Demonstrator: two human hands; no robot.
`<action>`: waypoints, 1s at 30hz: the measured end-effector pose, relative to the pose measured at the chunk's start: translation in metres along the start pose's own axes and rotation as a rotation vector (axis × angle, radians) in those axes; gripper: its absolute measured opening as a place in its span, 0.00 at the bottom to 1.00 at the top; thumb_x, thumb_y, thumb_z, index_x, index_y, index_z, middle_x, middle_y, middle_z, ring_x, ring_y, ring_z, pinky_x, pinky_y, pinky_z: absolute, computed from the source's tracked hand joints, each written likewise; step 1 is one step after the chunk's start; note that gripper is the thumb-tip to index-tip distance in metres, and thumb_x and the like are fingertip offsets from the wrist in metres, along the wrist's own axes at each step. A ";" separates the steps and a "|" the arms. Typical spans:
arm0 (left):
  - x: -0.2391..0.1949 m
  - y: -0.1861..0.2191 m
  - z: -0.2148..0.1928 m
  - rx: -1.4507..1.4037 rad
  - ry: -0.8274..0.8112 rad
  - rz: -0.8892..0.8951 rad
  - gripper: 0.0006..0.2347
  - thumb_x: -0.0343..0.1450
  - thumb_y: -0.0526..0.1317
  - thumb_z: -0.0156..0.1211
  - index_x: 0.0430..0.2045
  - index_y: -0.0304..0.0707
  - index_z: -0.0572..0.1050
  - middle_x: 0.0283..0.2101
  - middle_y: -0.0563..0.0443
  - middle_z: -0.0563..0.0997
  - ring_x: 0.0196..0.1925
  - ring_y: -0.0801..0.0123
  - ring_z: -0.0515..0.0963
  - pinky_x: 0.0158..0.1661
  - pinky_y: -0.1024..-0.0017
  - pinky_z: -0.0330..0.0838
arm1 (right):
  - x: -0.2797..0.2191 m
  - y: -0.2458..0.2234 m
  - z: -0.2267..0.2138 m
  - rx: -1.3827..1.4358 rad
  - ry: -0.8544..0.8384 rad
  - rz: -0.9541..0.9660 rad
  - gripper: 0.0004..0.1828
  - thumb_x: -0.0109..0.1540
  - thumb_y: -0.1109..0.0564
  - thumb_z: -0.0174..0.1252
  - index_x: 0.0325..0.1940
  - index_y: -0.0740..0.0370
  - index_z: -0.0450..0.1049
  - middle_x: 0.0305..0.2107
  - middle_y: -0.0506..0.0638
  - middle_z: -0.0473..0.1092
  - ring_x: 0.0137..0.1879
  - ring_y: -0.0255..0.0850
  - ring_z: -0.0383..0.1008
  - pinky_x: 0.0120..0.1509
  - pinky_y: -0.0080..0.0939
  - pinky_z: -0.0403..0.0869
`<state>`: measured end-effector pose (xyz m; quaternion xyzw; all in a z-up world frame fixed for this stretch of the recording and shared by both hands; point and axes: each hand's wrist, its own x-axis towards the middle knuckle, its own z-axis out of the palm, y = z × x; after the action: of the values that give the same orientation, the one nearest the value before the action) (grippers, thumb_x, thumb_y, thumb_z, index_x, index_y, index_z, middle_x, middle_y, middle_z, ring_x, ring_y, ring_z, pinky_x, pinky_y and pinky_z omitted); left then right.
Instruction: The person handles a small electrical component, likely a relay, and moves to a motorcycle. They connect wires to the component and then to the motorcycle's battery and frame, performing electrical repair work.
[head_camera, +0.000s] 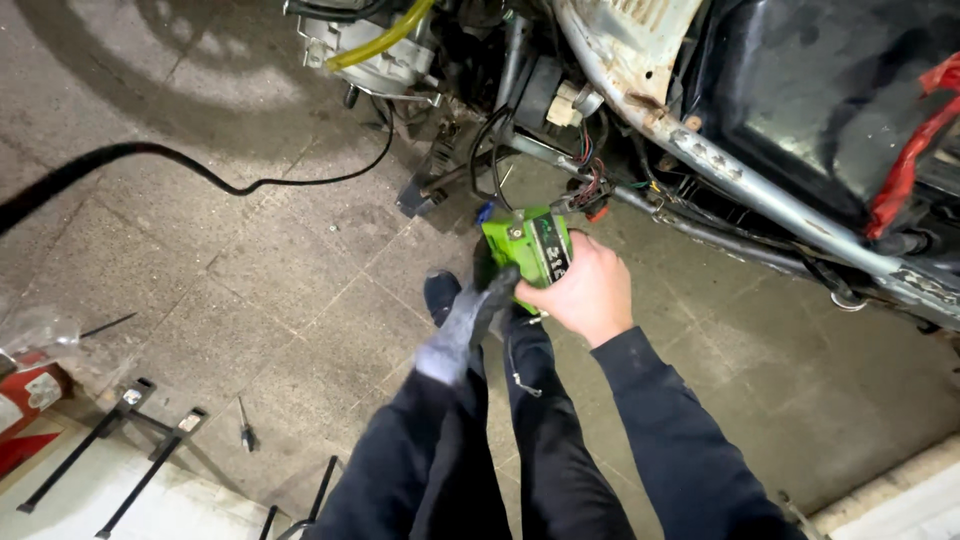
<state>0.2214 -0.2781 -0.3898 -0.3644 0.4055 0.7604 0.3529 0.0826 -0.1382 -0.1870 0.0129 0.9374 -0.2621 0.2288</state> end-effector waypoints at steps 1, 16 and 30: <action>0.003 -0.002 0.006 -0.005 0.000 -0.003 0.23 0.74 0.43 0.63 0.62 0.28 0.71 0.53 0.47 0.81 0.50 0.68 0.79 0.49 0.74 0.74 | 0.000 -0.005 -0.002 -0.004 -0.004 0.001 0.29 0.43 0.40 0.73 0.38 0.61 0.77 0.30 0.58 0.77 0.35 0.55 0.79 0.42 0.52 0.77; -0.006 0.047 0.004 -0.436 -0.299 0.244 0.24 0.69 0.36 0.66 0.61 0.44 0.69 0.48 0.51 0.81 0.44 0.69 0.83 0.44 0.68 0.82 | -0.006 0.059 0.016 0.251 -0.174 -0.046 0.32 0.54 0.47 0.71 0.57 0.67 0.75 0.19 0.54 0.64 0.25 0.37 0.63 0.30 0.41 0.65; -0.022 0.138 -0.005 0.541 -0.418 0.078 0.33 0.66 0.47 0.72 0.65 0.26 0.71 0.58 0.41 0.82 0.57 0.64 0.80 0.58 0.68 0.74 | -0.005 0.083 -0.010 0.258 0.254 -0.120 0.18 0.61 0.57 0.69 0.26 0.70 0.70 0.21 0.51 0.61 0.27 0.39 0.60 0.32 0.41 0.60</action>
<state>0.1190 -0.3458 -0.3235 -0.0781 0.5248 0.6966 0.4829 0.0945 -0.0607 -0.2177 0.0189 0.9165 -0.3894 0.0891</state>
